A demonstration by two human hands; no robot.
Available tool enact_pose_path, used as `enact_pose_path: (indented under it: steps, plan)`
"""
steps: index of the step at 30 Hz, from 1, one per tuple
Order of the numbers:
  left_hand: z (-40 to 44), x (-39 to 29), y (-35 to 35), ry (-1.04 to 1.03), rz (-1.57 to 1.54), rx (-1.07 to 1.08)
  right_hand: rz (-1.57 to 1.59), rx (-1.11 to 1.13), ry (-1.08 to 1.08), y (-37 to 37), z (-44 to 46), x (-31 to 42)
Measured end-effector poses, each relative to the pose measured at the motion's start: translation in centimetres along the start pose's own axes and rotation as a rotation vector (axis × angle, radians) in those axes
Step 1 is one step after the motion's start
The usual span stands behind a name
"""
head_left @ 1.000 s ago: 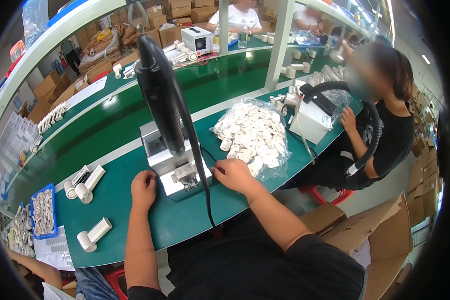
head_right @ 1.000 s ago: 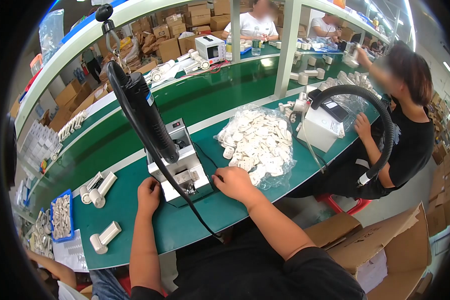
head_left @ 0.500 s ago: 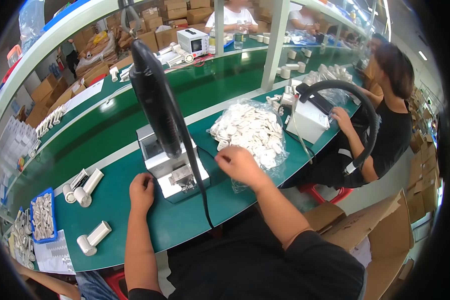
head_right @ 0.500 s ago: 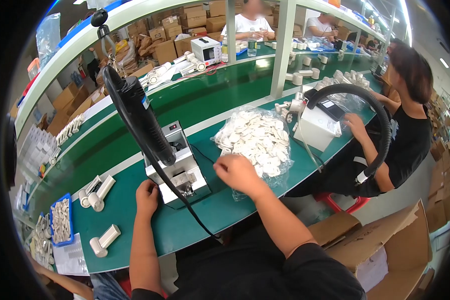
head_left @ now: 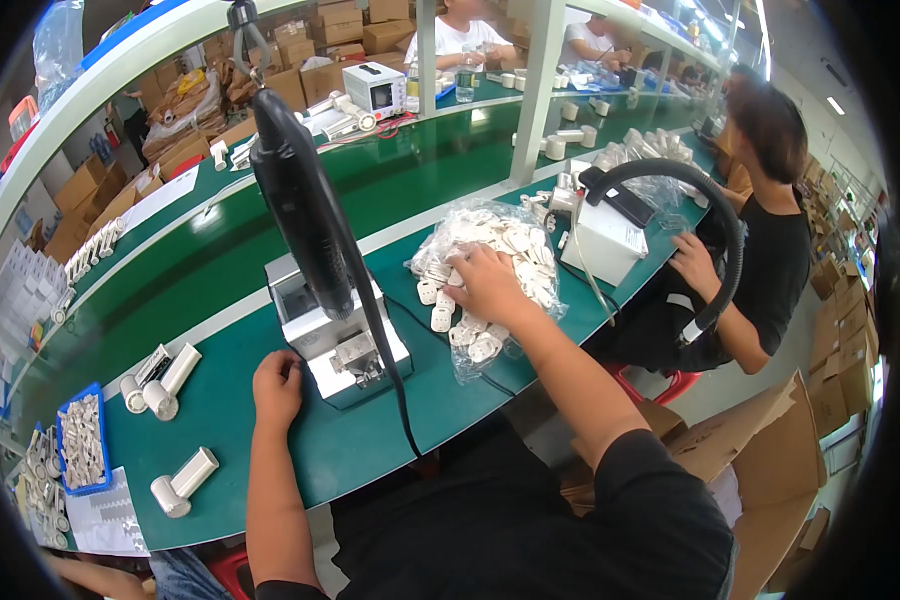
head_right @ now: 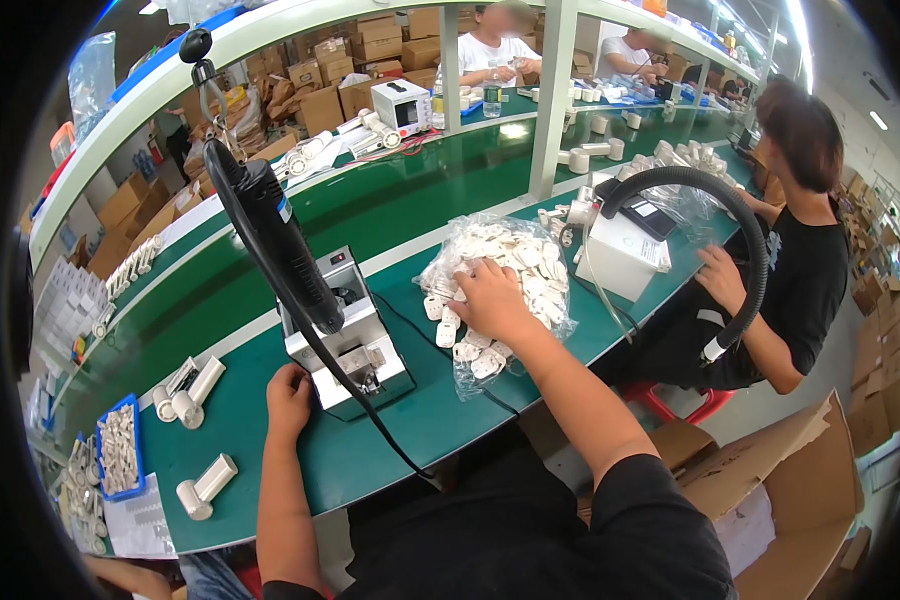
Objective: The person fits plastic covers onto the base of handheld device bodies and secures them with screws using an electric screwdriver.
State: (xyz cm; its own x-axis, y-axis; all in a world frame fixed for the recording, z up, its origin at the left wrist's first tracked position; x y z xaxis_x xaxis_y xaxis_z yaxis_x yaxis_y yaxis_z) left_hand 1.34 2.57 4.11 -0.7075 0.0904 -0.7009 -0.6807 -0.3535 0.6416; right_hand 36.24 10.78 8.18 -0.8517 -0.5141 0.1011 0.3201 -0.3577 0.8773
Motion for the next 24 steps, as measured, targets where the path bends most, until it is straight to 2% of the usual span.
enact_pose_path:
  steps: [4, 7, 10, 16, 20, 24]
  plan:
    - [0.0, 0.0, 0.1, 0.009, 0.003, 0.007, 0.092, 0.03, 0.034, 1.1, -1.2, 0.9]
    - [0.0, -0.1, 0.1, -0.017, 0.003, 0.003, 0.175, 0.189, 0.138, 2.7, -3.8, 2.1]
    - [0.0, 0.0, 0.0, -0.005, -0.008, 0.009, 0.135, 0.291, 0.153, 3.0, -5.7, 2.1]
    - [0.0, 0.1, -0.1, -0.004, 0.018, 0.025, 0.204, 0.137, 0.083, 1.2, -5.3, 0.7]
    - [-0.1, 0.1, 0.0, 0.0, 0.008, 0.015, 0.17, 0.144, 0.072, 1.3, -4.2, 0.4]
    - [-0.1, 0.1, 0.0, 0.004, 0.005, 0.007, 0.276, 0.113, 0.031, 3.5, -4.6, -0.1]
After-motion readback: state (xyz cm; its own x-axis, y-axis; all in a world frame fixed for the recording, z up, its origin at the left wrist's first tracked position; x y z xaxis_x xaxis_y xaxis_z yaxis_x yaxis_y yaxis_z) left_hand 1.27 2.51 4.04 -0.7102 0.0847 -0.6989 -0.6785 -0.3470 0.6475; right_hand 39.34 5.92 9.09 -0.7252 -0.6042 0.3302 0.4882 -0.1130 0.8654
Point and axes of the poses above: each hand's wrist, its own z-axis towards the middle knuckle, its own y-axis out of the back of the hand, x = y × z, the point moved 6 cm from there along z, towards the middle knuckle, and after that the axes turned 7 degrees about y, right-handed, at the moved point
